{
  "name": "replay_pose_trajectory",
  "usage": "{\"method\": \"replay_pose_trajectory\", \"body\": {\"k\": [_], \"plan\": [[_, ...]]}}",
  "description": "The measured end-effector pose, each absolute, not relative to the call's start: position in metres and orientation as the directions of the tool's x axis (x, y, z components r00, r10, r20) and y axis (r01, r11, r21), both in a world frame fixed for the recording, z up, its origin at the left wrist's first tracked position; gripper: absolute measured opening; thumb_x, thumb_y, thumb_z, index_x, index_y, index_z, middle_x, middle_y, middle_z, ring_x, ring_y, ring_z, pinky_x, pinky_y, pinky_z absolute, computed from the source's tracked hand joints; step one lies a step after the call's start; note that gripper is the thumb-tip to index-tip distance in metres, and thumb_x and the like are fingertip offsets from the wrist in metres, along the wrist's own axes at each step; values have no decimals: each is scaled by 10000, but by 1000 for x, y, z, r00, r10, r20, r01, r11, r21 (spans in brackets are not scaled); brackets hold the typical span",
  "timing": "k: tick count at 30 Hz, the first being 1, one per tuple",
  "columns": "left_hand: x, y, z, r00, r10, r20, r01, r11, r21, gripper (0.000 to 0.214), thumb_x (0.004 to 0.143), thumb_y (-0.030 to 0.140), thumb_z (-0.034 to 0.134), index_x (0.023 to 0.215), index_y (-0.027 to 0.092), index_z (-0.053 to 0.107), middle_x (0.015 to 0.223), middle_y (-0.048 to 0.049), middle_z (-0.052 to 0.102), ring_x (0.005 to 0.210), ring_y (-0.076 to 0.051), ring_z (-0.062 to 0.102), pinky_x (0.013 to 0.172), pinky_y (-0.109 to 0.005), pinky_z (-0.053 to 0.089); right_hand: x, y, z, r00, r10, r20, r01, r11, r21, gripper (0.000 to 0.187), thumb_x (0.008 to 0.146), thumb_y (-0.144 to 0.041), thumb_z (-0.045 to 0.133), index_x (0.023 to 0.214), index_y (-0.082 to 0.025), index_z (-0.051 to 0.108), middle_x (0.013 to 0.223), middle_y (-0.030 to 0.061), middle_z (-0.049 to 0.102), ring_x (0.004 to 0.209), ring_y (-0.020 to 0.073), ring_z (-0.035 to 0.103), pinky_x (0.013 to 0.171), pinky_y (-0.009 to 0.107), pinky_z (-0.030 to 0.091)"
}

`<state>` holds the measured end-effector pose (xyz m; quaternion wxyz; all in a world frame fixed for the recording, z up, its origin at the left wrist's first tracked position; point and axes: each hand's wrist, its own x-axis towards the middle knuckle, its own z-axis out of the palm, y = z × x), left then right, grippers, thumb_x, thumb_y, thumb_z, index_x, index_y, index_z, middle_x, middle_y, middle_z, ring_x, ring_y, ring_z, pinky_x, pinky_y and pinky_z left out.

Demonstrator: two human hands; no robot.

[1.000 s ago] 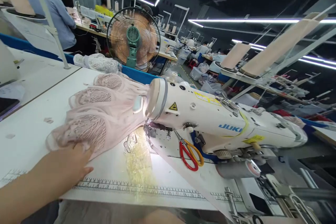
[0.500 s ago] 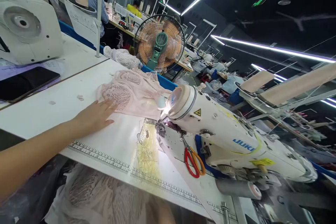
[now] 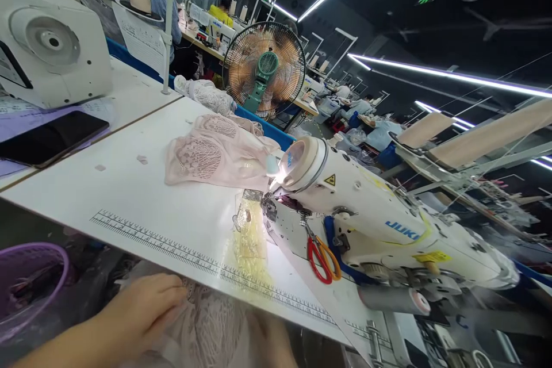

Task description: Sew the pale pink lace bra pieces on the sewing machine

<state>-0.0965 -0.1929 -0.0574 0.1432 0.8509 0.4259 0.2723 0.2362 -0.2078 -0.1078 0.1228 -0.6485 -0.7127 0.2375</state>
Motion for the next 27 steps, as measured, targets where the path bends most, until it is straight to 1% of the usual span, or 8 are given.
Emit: {"method": "replay_pose_trajectory", "body": {"k": [5, 11, 14, 17, 20, 22, 25, 27], "plan": [[-86, -203, -109, 605, 794, 56, 734, -584, 348, 612, 616, 190, 688, 1218, 233, 588, 1197, -100, 635, 1093, -320, 575, 942, -431, 478, 238, -200, -108, -112, 991, -73, 861, 60, -505, 288, 869, -309, 535, 1077, -200, 701, 1099, 126, 707, 1096, 344, 627, 916, 472, 517], [-81, -207, -96, 640, 768, -2, 742, -618, 258, 393, 770, 69, 565, 1134, 208, 618, 940, -81, 665, 918, -254, 606, 910, -439, 463, 235, -198, -96, -144, 979, -143, 848, 48, -528, 223, 824, -188, 536, 996, -181, 678, 900, 92, 747, 801, 273, 720, 710, 359, 581], [-83, -211, -80, 678, 734, -41, 713, -642, 283, 429, 778, 150, 615, 1202, 197, 570, 1065, -97, 645, 1004, -271, 585, 947, -457, 440, 230, -206, -91, -129, 971, -203, 850, 3, -526, 242, 811, -209, 598, 1043, -179, 656, 968, 94, 735, 883, 266, 701, 764, 354, 553], [-86, -216, -77, 731, 679, -66, 666, -690, 283, 586, 738, 252, 680, 1292, 192, 500, 1246, -114, 589, 1156, -316, 523, 1036, -521, 369, 224, -217, -79, -102, 964, -244, 870, -32, -491, 326, 751, -149, 657, 1076, -174, 640, 1052, 127, 714, 1004, 302, 659, 887, 417, 487], [-88, -223, -87, 755, 655, -37, 642, -727, 244, 599, 784, 239, 616, 1352, 202, 432, 1276, -117, 579, 1192, -315, 510, 1075, -544, 327, 221, -229, -51, -90, 961, -260, 889, -40, -456, 128, 774, -114, 613, 866, -192, 656, 848, 97, 727, 862, 286, 678, 944, 474, 415], [-89, -228, -96, 748, 661, 53, 636, -738, 227, 641, 812, 216, 561, 1412, 208, 337, 1251, -128, 590, 1183, -315, 522, 1071, -560, 330, 221, -237, -21, -170, 954, -247, 879, 33, -476, 165, 838, -167, 563, 682, -213, 587, 697, 41, 676, 721, 226, 655, 888, 413, 440], [-90, -235, -103, 693, 689, 214, 659, -725, 200, 773, 836, 154, 478, 1495, 179, 74, 1152, -156, 630, 1122, -320, 570, 1032, -606, 362, 223, -244, 33, -474, 877, -81, 741, 348, -575, 324, 976, -303, 393, 696, -228, 537, 651, 27, 596, 624, 173, 570, 582, 268, 428], [-94, -238, -98, 653, 713, 256, 677, -701, 225, 783, 855, 122, 416, 1501, 181, -23, 1081, -146, 658, 1048, -299, 616, 998, -581, 423, 223, -240, 63, -551, 831, 76, 619, 469, -630, 347, 1000, -322, 356, 727, -232, 549, 627, 19, 572, 605, 157, 545, 557, 261, 403]]}}
